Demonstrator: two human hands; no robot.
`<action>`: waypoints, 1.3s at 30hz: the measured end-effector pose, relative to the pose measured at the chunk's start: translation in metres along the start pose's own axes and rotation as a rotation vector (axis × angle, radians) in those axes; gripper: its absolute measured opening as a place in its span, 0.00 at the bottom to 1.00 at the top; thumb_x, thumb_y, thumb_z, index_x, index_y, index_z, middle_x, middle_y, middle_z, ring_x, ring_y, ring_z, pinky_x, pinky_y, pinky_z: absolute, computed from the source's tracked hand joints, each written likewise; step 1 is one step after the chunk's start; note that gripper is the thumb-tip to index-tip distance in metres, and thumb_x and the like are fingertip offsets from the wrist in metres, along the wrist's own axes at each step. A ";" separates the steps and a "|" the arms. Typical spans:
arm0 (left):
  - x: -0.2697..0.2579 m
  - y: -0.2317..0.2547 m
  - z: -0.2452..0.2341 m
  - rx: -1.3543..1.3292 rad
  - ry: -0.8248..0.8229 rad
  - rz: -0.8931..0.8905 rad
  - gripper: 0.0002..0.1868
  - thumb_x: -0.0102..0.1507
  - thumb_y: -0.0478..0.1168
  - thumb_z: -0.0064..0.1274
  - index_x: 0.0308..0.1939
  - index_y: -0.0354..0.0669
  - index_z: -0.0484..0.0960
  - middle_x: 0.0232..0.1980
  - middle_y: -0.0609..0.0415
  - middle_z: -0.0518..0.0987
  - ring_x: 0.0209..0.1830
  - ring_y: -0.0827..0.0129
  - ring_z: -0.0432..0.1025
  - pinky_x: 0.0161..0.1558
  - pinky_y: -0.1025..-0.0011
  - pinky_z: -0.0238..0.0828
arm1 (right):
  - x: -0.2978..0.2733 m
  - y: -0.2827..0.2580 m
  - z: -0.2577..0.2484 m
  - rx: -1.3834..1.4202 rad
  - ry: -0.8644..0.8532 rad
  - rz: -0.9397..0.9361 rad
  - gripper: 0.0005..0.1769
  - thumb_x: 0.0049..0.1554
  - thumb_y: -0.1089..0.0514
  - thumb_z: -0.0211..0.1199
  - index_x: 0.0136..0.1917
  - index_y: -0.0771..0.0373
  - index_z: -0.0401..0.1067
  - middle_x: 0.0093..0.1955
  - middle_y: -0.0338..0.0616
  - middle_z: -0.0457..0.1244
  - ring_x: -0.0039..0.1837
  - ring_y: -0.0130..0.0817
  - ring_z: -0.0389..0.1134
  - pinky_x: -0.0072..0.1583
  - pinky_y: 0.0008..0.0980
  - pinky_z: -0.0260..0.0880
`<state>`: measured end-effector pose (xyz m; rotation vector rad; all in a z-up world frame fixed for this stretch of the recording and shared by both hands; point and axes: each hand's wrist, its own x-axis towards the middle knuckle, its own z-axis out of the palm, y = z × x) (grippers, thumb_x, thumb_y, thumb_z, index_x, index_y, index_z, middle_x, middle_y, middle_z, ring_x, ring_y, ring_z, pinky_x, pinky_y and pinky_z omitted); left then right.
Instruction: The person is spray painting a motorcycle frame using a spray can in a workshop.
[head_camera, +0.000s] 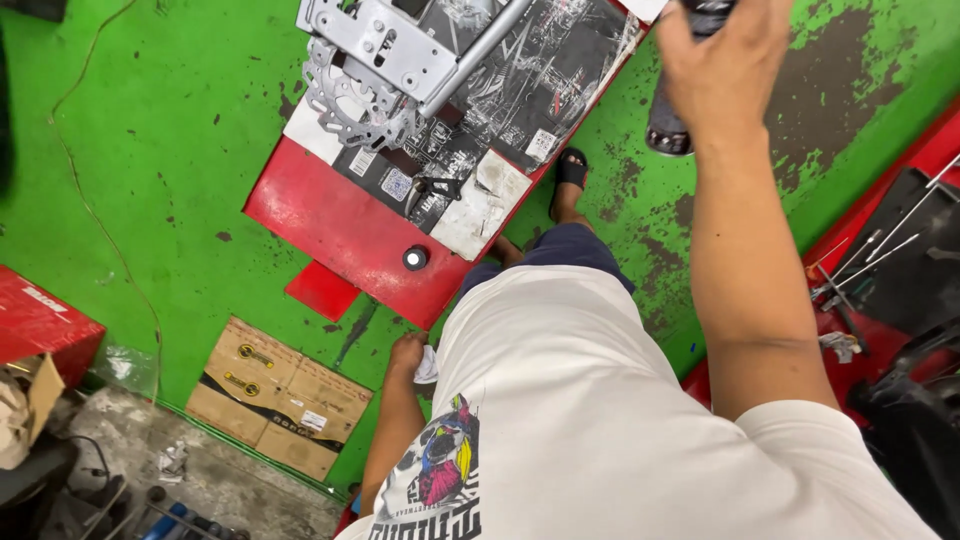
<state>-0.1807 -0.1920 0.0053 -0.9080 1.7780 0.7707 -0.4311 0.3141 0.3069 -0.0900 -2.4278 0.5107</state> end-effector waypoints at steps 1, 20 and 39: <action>0.008 -0.004 0.000 0.073 -0.006 0.035 0.26 0.63 0.52 0.46 0.53 0.36 0.84 0.57 0.42 0.82 0.56 0.53 0.75 0.58 0.64 0.67 | -0.005 -0.004 0.003 -0.009 -0.065 0.046 0.24 0.61 0.62 0.72 0.65 0.68 0.64 0.57 0.59 0.61 0.56 0.55 0.65 0.53 0.49 0.69; -0.004 0.022 -0.026 0.065 0.074 0.076 0.20 0.59 0.51 0.50 0.39 0.36 0.81 0.43 0.45 0.81 0.44 0.57 0.74 0.46 0.61 0.65 | -0.072 -0.029 0.032 0.266 -0.348 0.017 0.37 0.61 0.63 0.73 0.75 0.56 0.54 0.55 0.59 0.56 0.43 0.41 0.64 0.37 0.31 0.73; -0.019 0.028 -0.052 0.363 0.069 0.163 0.34 0.60 0.64 0.49 0.55 0.38 0.84 0.63 0.38 0.78 0.71 0.47 0.66 0.72 0.53 0.59 | -0.148 -0.081 0.072 0.441 -0.231 -0.193 0.29 0.53 0.52 0.69 0.67 0.54 0.69 0.55 0.60 0.60 0.47 0.63 0.70 0.48 0.52 0.73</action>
